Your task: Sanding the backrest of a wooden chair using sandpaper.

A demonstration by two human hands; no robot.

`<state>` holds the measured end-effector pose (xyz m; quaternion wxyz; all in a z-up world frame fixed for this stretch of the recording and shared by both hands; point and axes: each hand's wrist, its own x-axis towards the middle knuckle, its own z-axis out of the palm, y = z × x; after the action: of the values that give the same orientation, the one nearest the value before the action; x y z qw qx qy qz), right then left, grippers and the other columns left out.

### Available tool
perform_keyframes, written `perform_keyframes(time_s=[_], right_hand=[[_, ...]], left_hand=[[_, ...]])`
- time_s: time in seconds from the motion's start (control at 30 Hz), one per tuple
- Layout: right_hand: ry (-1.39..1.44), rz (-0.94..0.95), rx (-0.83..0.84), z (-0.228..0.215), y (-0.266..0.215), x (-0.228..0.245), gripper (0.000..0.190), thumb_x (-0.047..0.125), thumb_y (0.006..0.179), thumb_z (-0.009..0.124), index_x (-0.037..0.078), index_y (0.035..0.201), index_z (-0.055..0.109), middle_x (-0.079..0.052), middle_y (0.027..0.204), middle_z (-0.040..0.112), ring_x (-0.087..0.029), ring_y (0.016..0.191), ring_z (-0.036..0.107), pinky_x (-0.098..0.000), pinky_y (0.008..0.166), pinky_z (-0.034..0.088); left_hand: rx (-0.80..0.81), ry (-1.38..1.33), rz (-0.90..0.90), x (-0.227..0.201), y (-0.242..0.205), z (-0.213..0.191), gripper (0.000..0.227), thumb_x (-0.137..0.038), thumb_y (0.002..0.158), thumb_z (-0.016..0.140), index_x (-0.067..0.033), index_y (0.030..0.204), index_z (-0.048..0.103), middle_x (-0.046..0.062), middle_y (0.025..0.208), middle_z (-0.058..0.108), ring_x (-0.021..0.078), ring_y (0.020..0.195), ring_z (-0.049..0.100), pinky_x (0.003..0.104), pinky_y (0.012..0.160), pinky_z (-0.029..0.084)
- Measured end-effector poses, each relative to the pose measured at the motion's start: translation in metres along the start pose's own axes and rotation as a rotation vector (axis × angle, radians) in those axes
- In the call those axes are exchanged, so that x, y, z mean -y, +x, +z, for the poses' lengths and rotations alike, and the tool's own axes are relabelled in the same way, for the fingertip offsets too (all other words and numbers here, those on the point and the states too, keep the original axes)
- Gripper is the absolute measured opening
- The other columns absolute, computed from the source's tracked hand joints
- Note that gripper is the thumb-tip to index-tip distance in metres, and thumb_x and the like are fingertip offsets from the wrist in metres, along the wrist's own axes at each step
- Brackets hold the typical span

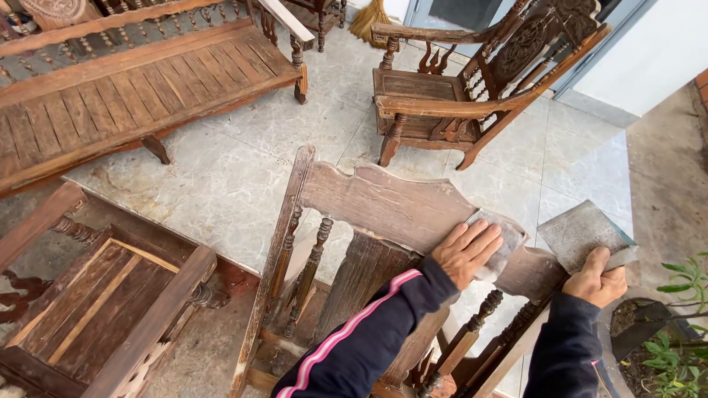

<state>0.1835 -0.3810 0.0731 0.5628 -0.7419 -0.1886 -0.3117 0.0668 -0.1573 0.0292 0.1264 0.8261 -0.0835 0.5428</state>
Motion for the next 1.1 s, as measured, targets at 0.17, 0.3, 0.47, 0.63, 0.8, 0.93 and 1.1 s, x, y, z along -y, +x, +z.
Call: perform_keyframes(time_s=[0.17,0.3,0.47,0.63,0.8,0.93,1.1], right_hand=[[0.022,-0.006,0.009,0.001,0.000,-0.010,0.037,0.017,0.119,0.058,-0.003,0.087,0.055,0.001,0.076,0.053,-0.008,0.068,0.043,-0.0289,0.062,0.034],[0.021,-0.016,-0.010,0.000,-0.001,-0.022,0.044,0.018,0.121,0.061,-0.003,0.084,0.051,0.000,0.074,0.051,-0.008,0.068,0.041,-0.0292,0.061,0.033],[0.010,-0.003,-0.003,0.001,0.001,-0.015,0.041,0.017,0.119,0.059,-0.002,0.084,0.050,0.001,0.075,0.050,-0.008,0.068,0.041,-0.0297,0.061,0.033],[0.027,-0.055,0.015,-0.006,-0.002,-0.030,0.038,0.013,0.118,0.056,-0.003,0.084,0.048,-0.001,0.077,0.051,-0.009,0.071,0.041,-0.0313,0.064,0.034],[-0.045,-0.040,0.007,-0.004,-0.002,-0.038,0.040,0.012,0.116,0.055,-0.002,0.080,0.043,-0.002,0.075,0.049,-0.011,0.066,0.038,-0.0318,0.061,0.031],[-0.073,-0.056,-0.041,0.001,0.000,-0.036,0.044,0.013,0.116,0.057,-0.003,0.078,0.041,-0.003,0.074,0.047,-0.012,0.065,0.037,-0.0321,0.060,0.030],[0.081,-0.058,0.047,-0.005,-0.001,-0.026,0.033,0.010,0.116,0.053,-0.005,0.087,0.049,-0.002,0.081,0.053,-0.011,0.072,0.040,-0.0320,0.067,0.035]], left_hand=[[0.054,-0.075,-0.138,0.077,-0.008,-0.102,0.031,-0.020,0.086,0.074,-0.0073,0.113,0.065,0.011,0.116,0.064,0.0284,0.108,0.062,0.045,0.086,0.048],[-0.087,0.373,-0.390,0.117,-0.032,-0.111,0.038,-0.007,0.085,0.070,-0.0054,0.122,0.061,0.014,0.125,0.060,0.0333,0.115,0.058,0.051,0.092,0.046],[-0.088,0.099,-0.397,0.038,-0.049,-0.053,0.063,-0.003,0.081,0.063,-0.0030,0.143,0.057,0.021,0.153,0.051,0.0379,0.144,0.048,0.055,0.117,0.039],[0.141,-0.137,-0.146,0.054,-0.053,-0.084,0.052,-0.009,0.090,0.066,-0.0071,0.142,0.059,0.013,0.152,0.053,0.0313,0.141,0.050,0.051,0.117,0.037],[-0.013,0.331,-0.395,0.136,-0.062,-0.138,0.055,0.007,0.083,0.062,-0.0011,0.137,0.057,0.019,0.149,0.053,0.0373,0.137,0.050,0.051,0.109,0.043],[0.202,-0.103,-0.848,0.046,-0.030,-0.104,0.036,0.003,0.077,0.067,-0.0022,0.110,0.055,0.018,0.115,0.055,0.0344,0.118,0.055,0.049,0.098,0.044],[0.226,-0.084,0.038,-0.007,-0.081,-0.027,0.049,0.000,0.091,0.067,-0.0011,0.139,0.060,0.016,0.152,0.057,0.0305,0.143,0.052,0.046,0.120,0.044]])
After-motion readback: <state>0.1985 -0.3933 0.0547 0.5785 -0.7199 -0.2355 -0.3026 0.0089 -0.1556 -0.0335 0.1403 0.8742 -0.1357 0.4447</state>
